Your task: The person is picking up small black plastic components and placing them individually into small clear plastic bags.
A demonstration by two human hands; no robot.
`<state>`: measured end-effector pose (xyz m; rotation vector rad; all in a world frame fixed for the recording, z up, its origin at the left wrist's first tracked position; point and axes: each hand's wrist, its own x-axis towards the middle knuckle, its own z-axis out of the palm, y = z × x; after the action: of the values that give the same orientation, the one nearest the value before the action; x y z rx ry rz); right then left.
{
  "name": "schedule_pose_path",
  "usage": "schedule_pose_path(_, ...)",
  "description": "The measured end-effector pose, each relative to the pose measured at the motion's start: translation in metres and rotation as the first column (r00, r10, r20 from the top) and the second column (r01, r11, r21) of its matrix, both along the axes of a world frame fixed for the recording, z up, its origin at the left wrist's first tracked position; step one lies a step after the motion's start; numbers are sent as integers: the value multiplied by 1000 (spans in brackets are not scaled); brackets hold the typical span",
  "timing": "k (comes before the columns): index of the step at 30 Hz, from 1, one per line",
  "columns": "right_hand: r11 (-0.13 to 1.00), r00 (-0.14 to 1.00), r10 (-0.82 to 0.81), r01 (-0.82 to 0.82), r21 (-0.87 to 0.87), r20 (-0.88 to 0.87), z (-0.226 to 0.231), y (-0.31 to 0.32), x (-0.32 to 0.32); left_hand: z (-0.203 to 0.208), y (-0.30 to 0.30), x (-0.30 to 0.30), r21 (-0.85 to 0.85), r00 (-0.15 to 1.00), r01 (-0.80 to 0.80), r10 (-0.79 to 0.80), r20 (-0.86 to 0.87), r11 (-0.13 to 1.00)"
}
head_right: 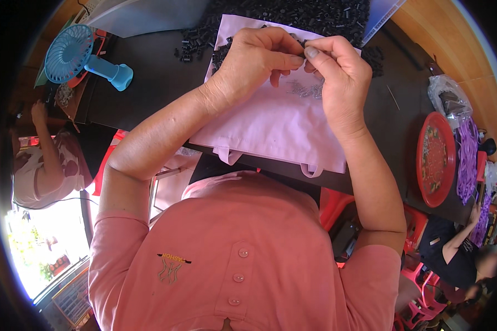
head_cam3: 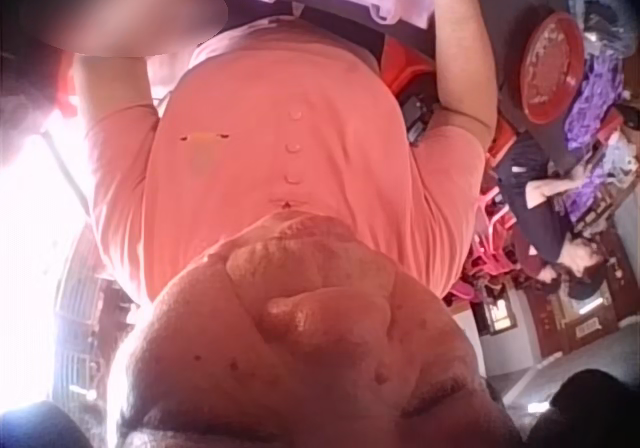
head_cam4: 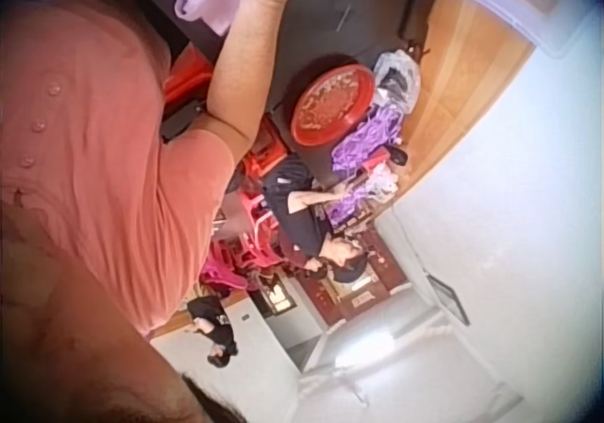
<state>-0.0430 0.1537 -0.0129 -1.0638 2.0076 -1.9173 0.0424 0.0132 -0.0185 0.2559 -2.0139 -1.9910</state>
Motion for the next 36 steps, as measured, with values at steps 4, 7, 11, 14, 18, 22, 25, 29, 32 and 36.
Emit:
schedule_pose_path(4, 1000, 1000, -5, 5, 0, -22, -3, -1, -1, 1, -1, 0, -26, 1000, 0, 0, 5, 1000)
schedule_pose_path(7, 1000, 998, -15, 16, 15, -62, -2, -1, -1, 1, -1, 0, -7, 1000, -6, 6, -1, 1000)
schedule_pose_path(11, 1000, 998, -9, 10, 10, -65, -3, -2, -3, -2, -2, -2, 8, 1000, -19, 19, -11, 1000)
schedule_pose_path(14, 1000, 996, -11, 13, 27, -87, -5, -2, -4, -2, -2, -2, 6, 999, -38, 38, -2, 999)
schedule_pose_path(18, 1000, 996, -3, 4, 21, -84, -7, -2, -4, -1, -3, -1, 16, 999, -36, 36, 14, 999)
schedule_pose_path(22, 1000, 996, 7, -5, 18, -86, -6, -2, -5, -1, -4, -2, 12, 999, -38, 37, 26, 999)
schedule_pose_path(25, 1000, 996, 7, -5, 24, -88, -8, -2, -6, -1, -4, -2, 24, 999, -38, 38, 32, 999)
schedule_pose_path(29, 998, 992, 24, -17, 61, -121, -8, -2, -7, -1, -4, -1, 16, 999, -30, 29, 37, 999)
schedule_pose_path(32, 994, 992, 66, -56, 96, -106, -9, -2, -8, 0, -4, -1, 16, 997, -40, 39, 64, 999)
schedule_pose_path(36, 996, 990, 59, -49, 80, -125, -10, -2, -8, 0, -4, -1, 14, 997, -42, 41, 64, 999)
